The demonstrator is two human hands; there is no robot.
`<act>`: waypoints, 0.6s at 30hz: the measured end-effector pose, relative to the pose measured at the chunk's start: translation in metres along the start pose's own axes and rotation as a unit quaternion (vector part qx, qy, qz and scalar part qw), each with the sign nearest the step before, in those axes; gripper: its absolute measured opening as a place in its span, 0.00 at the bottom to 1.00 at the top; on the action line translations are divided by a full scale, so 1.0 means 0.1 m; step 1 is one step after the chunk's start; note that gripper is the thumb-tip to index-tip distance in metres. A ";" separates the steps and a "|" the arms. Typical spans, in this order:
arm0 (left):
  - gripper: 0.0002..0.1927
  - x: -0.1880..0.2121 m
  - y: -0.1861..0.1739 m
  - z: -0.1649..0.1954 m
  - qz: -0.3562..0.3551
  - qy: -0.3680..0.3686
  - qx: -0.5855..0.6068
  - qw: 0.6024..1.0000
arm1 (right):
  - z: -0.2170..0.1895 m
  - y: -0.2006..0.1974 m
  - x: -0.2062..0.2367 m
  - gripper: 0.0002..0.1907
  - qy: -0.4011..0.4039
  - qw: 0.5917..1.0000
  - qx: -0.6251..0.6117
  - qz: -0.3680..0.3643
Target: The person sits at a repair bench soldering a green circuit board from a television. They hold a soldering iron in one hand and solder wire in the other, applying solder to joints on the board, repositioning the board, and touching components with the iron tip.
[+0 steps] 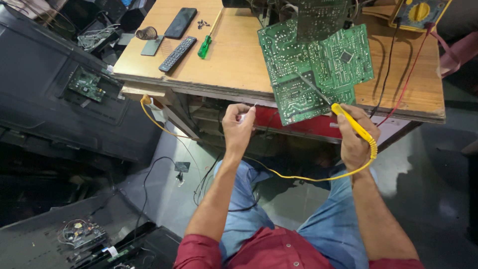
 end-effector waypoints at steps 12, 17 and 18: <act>0.08 -0.01 0.02 -0.15 -0.051 -0.040 0.061 0.996 | 0.12 0.05 0.05 0.11 0.047 0.998 -0.046 0.014; 0.08 0.07 0.12 -0.09 -0.078 -0.037 0.067 0.994 | 0.12 0.05 0.06 0.11 0.047 0.998 -0.046 0.010; 0.09 0.08 0.12 -0.07 -0.077 -0.036 0.064 0.994 | 0.12 0.05 0.06 0.11 0.047 0.998 -0.051 0.011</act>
Point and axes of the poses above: each hand's wrist, its own x-axis away from the middle knuckle, its own y-axis out of the palm, z = x × y, the point moved 10 cm from there along -x, towards the middle knuckle, and after that the axes turned 13 degrees about -y, right-handed, at the moved point
